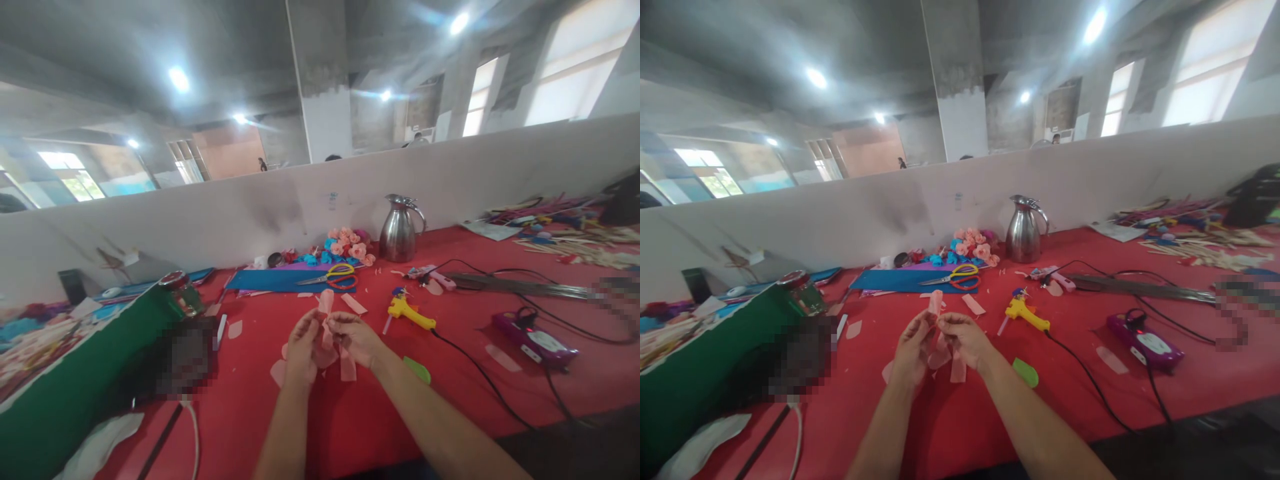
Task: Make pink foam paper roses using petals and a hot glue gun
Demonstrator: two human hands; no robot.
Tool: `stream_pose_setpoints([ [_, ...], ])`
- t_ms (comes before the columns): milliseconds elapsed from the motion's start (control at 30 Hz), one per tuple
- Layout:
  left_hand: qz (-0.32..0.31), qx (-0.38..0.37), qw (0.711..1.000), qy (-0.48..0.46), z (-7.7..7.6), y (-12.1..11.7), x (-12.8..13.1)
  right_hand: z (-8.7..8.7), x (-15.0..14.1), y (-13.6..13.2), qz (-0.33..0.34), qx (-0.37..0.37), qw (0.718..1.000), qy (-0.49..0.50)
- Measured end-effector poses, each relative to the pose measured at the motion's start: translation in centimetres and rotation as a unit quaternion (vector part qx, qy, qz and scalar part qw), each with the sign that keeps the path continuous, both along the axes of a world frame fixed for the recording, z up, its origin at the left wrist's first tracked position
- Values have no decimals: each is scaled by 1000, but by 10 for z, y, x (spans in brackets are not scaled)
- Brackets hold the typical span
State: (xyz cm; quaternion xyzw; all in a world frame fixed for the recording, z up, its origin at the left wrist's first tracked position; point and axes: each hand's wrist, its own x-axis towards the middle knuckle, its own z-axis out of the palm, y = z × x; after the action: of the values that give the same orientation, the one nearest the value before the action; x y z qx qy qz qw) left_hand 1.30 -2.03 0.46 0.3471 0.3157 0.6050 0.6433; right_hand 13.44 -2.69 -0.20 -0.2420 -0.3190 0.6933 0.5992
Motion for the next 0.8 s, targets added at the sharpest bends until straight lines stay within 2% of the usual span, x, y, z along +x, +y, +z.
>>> stream_pose_setpoints([
  [100,19,-23,999,-18,3,6,-5,-3,0,2,15,13,1000,-6],
  [267,-28,-43,998,-24,6,8,-5,-7,-1,5,52,11,998,-40],
  [400,-24,-77,997,-22,2,6,-8,-10,-2,4,65,27,995,-76],
  [633,-40,-77,996,-33,-2,2,-9,-11,-6,1,60,19,994,-91],
  [800,-49,-51,997,-37,-3,0,-8,-13,-7,1,44,10,994,-95],
])
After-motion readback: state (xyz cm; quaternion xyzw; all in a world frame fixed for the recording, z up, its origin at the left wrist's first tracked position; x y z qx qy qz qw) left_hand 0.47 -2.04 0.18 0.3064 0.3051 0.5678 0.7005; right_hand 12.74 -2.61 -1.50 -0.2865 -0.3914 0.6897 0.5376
